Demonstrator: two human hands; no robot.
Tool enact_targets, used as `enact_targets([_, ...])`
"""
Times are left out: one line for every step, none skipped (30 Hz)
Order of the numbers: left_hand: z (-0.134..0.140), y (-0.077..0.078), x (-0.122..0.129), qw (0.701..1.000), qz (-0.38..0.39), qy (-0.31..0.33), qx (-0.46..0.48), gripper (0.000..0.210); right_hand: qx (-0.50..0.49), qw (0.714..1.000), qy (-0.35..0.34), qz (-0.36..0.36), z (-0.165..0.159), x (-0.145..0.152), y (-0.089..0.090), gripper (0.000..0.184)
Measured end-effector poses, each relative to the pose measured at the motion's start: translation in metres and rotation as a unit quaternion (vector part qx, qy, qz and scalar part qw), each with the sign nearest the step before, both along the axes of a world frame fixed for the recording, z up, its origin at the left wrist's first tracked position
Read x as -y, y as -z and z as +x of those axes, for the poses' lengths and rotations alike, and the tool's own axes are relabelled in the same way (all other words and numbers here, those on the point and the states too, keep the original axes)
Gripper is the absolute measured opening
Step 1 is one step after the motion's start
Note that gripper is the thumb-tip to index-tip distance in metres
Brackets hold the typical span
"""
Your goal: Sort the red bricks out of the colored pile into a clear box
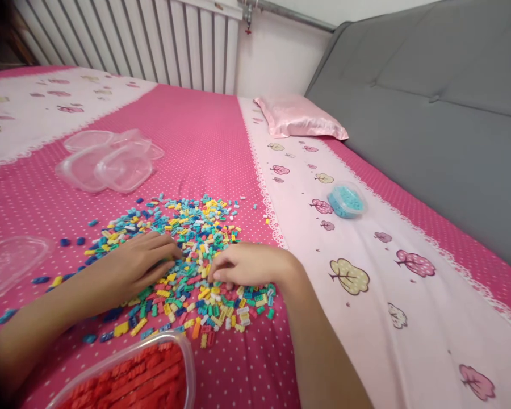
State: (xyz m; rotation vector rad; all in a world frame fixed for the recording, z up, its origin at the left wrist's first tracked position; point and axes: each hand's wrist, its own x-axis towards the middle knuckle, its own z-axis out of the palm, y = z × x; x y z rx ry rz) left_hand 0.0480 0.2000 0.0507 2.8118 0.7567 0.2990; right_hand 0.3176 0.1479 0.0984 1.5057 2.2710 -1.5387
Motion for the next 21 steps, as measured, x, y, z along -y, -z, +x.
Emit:
enact_targets([0.000,0.000,0.000,1.000,0.000,0.000,0.001,0.026,-0.006,0.999,-0.007,0.048,0.000,-0.001,-0.001,0.028])
enact_targets([0.000,0.000,0.000,1.000,-0.001,0.001,0.003,0.027,-0.016,0.995,-0.009,0.099,0.002,0.000,-0.002,0.030])
enact_targets([0.000,0.000,0.000,1.000,-0.001,0.002,0.005,0.027,-0.027,0.990,-0.007,0.140,0.006,0.000,-0.005,0.030])
enact_targets([0.000,0.000,0.000,1.000,-0.001,0.004,0.006,0.028,-0.036,0.986,0.000,0.161,0.009,0.002,-0.007,0.030])
enact_targets([0.000,0.000,0.000,1.000,0.000,0.006,0.006,0.028,-0.041,0.986,0.005,0.161,0.010,0.003,-0.010,0.029])
enact_targets([0.000,-0.001,0.000,1.000,0.000,0.007,0.006,0.028,-0.043,0.989,0.006,0.145,0.009,0.005,-0.012,0.028])
enact_targets([0.001,-0.001,0.000,1.000,-0.001,0.009,0.005,0.029,-0.045,0.992,-0.003,0.117,0.005,0.007,-0.013,0.027])
enact_targets([0.001,-0.002,0.001,1.000,-0.002,0.012,0.003,0.029,-0.045,0.995,-0.022,0.084,-0.001,0.008,-0.012,0.027])
enact_targets([0.000,-0.003,0.001,1.000,-0.003,0.015,0.001,0.029,-0.050,0.996,-0.056,0.057,-0.009,0.009,-0.010,0.027])
enact_targets([0.000,-0.003,0.001,1.000,-0.002,0.018,0.000,0.030,-0.053,0.993,-0.099,0.037,-0.018,0.010,-0.008,0.027])
enact_targets([0.000,-0.004,0.001,1.000,0.000,0.020,0.000,0.030,-0.047,0.990,-0.128,0.029,-0.024,0.009,-0.005,0.027])
enact_targets([0.000,-0.005,0.001,1.000,0.002,0.020,0.000,0.030,-0.039,0.990,-0.131,0.030,-0.029,0.009,-0.002,0.026])
enact_targets([-0.001,-0.006,0.001,1.000,0.003,0.020,0.001,0.029,-0.030,0.992,-0.110,0.046,-0.030,0.008,0.000,0.026])
enact_targets([-0.001,-0.008,0.000,1.000,0.002,0.019,0.002,0.029,-0.020,0.994,-0.080,0.069,-0.028,0.008,0.000,0.027])
enact_targets([-0.001,-0.009,0.000,1.000,-0.002,0.019,0.003,0.029,-0.014,0.995,-0.046,0.092,-0.024,0.008,-0.002,0.028])
enact_targets([-0.002,-0.009,0.000,1.000,-0.007,0.019,0.004,0.031,-0.012,0.994,-0.017,0.109,-0.019,0.009,-0.004,0.029])
enact_targets([-0.002,-0.010,0.000,1.000,-0.010,0.018,0.005,0.033,-0.018,0.994,-0.001,0.111,-0.015,0.010,-0.008,0.029])
enact_targets([-0.003,-0.010,0.000,1.000,-0.012,0.017,0.008,0.035,-0.028,0.995,0.004,0.099,-0.011,0.011,-0.012,0.028])
enact_targets([-0.003,-0.011,0.000,1.000,-0.012,0.015,0.011,0.038,-0.038,0.997,-0.001,0.072,-0.009,0.013,-0.015,0.027])
enact_targets([-0.004,-0.011,-0.001,1.000,-0.012,0.014,0.013,0.039,-0.045,0.998,-0.010,0.034,-0.008,0.015,-0.018,0.026])
enact_targets([-0.005,-0.011,-0.001,1.000,-0.011,0.014,0.014,0.039,-0.047,0.999,-0.016,-0.010,-0.008,0.016,-0.019,0.025])
